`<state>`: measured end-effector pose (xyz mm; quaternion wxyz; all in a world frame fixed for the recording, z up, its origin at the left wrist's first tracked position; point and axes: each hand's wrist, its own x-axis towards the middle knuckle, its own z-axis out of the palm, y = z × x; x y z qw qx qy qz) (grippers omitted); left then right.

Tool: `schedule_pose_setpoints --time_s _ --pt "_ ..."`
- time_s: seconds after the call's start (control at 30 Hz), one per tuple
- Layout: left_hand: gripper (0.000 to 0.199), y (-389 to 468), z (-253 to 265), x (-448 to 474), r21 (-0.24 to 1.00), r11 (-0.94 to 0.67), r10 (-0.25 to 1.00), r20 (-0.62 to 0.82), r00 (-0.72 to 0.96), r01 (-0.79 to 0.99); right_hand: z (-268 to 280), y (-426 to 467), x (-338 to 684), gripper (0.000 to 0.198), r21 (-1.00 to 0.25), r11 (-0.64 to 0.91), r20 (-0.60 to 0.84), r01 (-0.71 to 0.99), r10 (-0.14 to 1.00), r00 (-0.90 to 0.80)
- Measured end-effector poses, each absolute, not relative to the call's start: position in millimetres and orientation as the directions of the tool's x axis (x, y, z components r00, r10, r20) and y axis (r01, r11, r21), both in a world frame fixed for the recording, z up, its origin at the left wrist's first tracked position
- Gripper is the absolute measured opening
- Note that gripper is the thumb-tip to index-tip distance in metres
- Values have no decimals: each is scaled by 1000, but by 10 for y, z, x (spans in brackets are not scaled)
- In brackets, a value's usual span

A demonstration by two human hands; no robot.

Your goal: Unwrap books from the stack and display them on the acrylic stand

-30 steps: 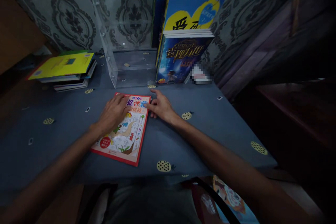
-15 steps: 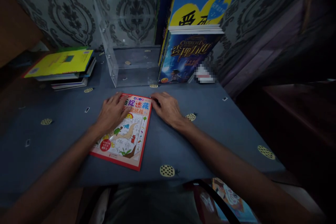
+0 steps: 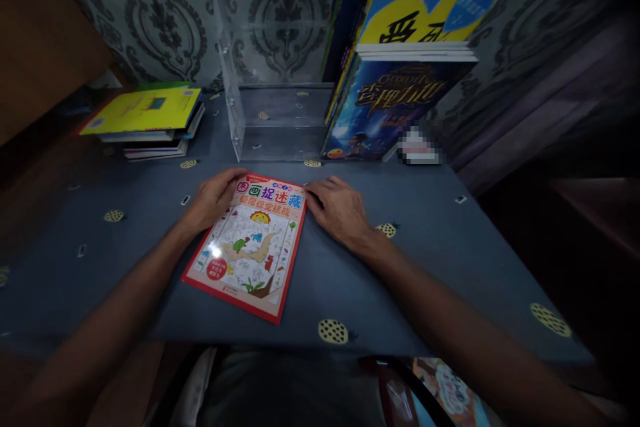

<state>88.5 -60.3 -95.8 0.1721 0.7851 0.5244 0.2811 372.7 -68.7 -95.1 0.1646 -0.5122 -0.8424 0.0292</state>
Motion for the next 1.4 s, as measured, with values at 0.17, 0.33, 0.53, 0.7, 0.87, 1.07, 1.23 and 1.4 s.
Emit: schedule_pose_setpoints --time_s 0.17,0.33,0.53,0.7,0.87,1.07,1.23,1.4 --pt "43 -584 -1012 868 519 -425 905 274 326 742 -923 -744 3670 29 -191 457 256 869 878 -406" --pt "43 -596 -1033 892 426 -465 883 284 373 776 -924 -816 3626 32 -247 433 238 867 894 -379" --pt "44 -587 -1034 862 384 -407 907 275 318 829 -1023 -807 3619 35 -414 491 295 766 869 -397" --pt "44 -554 -1081 797 389 -353 919 313 238 851 -1099 -683 3646 41 -484 553 329 678 833 -445" --pt "43 -550 -1085 793 406 -328 925 323 201 853 -1142 -568 3665 45 -490 550 312 677 835 -453" --pt "53 -485 -1081 859 413 -300 932 318 172 860 -1112 -465 3622 46 -443 525 257 727 851 -458" --pt "61 -413 -1099 928 381 -237 940 321 113 894 -1113 -312 3618 44 -421 528 258 738 849 -461" --pt "63 -392 -1079 985 313 -203 941 326 96 928 -1057 -282 3601 40 -388 525 255 757 851 -460"
